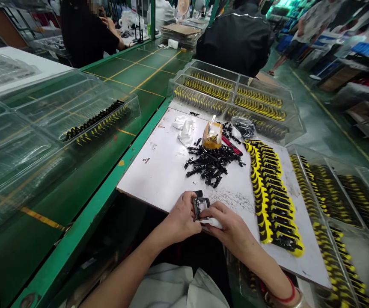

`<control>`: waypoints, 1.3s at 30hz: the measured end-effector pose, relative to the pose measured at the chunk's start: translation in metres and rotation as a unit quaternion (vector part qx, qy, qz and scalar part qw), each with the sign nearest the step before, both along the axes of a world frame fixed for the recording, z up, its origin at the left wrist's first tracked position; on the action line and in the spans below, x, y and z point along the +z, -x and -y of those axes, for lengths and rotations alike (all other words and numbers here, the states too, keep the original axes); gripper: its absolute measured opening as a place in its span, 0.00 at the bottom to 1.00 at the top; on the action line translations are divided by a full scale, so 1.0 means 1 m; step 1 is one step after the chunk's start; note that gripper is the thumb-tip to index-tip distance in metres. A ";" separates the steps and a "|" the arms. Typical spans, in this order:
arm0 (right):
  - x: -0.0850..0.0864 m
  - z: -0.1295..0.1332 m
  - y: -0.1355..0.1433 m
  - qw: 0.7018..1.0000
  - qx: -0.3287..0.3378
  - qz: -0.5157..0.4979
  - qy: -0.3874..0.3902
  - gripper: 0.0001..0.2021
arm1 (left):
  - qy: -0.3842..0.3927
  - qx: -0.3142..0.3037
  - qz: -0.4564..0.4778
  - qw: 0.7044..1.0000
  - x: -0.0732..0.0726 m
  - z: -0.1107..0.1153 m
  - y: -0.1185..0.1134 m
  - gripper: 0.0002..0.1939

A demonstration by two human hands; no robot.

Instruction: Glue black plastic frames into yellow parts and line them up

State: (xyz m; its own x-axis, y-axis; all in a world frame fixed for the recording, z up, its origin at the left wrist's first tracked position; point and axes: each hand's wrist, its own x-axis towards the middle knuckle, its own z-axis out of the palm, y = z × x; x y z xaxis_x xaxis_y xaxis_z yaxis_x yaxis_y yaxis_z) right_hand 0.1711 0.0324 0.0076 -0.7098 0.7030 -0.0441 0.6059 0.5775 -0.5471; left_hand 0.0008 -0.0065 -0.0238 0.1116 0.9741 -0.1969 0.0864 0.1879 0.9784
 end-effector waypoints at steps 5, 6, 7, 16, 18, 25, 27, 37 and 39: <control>0.003 0.002 0.004 0.998 0.000 0.042 -0.040 0.11 | -0.018 -0.036 0.025 0.999 0.004 0.001 0.005 0.33; 0.003 0.003 0.004 0.998 0.000 0.050 -0.047 0.10 | -0.022 -0.038 0.024 0.999 0.003 0.001 0.006 0.33; 0.003 0.003 0.005 0.997 0.001 0.057 -0.053 0.09 | -0.027 -0.041 0.024 0.999 0.002 0.001 0.007 0.33; -0.001 0.004 0.005 0.999 0.006 0.023 -0.041 0.06 | -0.049 -0.043 0.031 0.997 -0.006 0.003 0.008 0.32; -0.002 0.002 0.000 0.999 -0.026 -0.029 -0.025 0.02 | -0.042 -0.024 0.027 0.998 -0.011 0.002 0.005 0.32; -0.009 -0.012 -0.028 0.976 -0.204 -0.052 -0.056 0.14 | -0.045 0.002 0.024 0.999 -0.018 0.002 -0.001 0.31; -0.012 -0.014 -0.029 0.971 -0.232 -0.051 -0.036 0.15 | -0.036 0.000 0.024 0.999 -0.017 0.002 -0.001 0.30; -0.003 -0.013 0.002 0.958 -0.251 -0.123 0.060 0.15 | -0.146 0.009 -0.087 0.985 -0.009 0.010 -0.004 0.42; 0.003 -0.011 0.005 0.950 -0.256 -0.147 0.105 0.16 | -0.173 0.011 -0.143 0.974 -0.003 0.010 -0.004 0.44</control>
State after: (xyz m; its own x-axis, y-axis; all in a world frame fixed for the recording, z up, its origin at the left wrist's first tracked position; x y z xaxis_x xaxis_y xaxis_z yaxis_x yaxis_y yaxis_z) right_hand 0.1659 0.0432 0.0107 -0.2807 0.9569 -0.0740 0.5806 0.1079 -0.8070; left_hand 0.0051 -0.0164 -0.0267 0.0791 0.9891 0.1239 0.3646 -0.1444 0.9199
